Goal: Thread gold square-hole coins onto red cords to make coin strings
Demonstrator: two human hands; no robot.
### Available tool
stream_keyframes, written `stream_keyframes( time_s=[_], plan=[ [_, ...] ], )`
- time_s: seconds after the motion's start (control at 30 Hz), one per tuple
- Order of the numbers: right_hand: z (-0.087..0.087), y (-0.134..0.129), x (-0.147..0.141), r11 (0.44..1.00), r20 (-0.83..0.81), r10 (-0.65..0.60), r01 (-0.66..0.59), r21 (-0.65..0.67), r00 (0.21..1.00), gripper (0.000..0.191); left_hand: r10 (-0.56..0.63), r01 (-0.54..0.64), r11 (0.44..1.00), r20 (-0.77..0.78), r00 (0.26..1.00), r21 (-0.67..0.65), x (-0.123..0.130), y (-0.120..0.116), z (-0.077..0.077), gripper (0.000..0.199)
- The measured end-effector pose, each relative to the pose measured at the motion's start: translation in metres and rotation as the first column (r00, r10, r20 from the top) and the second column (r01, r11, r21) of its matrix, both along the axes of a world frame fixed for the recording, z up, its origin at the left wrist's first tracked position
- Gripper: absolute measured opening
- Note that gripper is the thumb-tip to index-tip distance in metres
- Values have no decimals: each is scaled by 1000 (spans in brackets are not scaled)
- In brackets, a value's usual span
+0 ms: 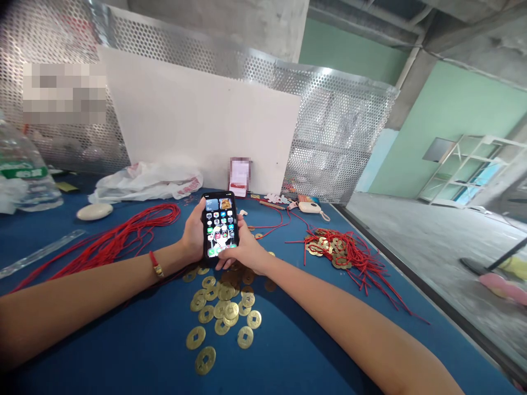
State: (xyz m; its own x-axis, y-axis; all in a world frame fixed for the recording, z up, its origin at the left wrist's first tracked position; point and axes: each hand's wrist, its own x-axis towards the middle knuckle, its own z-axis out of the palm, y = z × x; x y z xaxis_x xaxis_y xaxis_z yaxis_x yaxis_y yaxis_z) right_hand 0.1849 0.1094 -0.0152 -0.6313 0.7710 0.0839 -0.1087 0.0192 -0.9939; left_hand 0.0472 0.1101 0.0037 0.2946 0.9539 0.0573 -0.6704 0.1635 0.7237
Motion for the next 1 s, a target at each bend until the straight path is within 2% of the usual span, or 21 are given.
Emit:
stream_keyframes(
  time_s=[0.13,0.2,0.47,0.63,0.77,0.87,0.9,1.0],
  plan=[
    [-3,2,-2,999,16,-34,34,-14,999,62,-6,6,1000,-13,1000,0,-2,2,-3,66],
    [-4,3,-2,1000,9,-17,17,-7,1000,55,-11,11,1000,-22,1000,1,-2,3,-3,67],
    [-10,9,2,995,-77,93,-94,-14,993,52,-14,17,998,-51,999,62,-3,4,-4,70],
    [-8,8,1,996,-81,81,-84,-41,993,46,-76,84,992,-87,993,99,-2,-1,-2,72],
    [-6,5,-1,996,-54,29,-33,-81,998,39,-7,17,994,-96,995,110,0,-2,-3,67],
    [-4,3,-2,996,-27,40,-42,-81,999,59,41,-33,995,-81,996,93,0,-1,-6,61],
    [-3,3,-2,997,-32,41,-43,-71,999,59,38,-31,995,-73,997,96,0,0,-7,60],
    [-3,2,-2,998,-78,35,-38,-41,996,43,-9,16,993,-67,998,113,-1,2,-10,63]
  ],
)
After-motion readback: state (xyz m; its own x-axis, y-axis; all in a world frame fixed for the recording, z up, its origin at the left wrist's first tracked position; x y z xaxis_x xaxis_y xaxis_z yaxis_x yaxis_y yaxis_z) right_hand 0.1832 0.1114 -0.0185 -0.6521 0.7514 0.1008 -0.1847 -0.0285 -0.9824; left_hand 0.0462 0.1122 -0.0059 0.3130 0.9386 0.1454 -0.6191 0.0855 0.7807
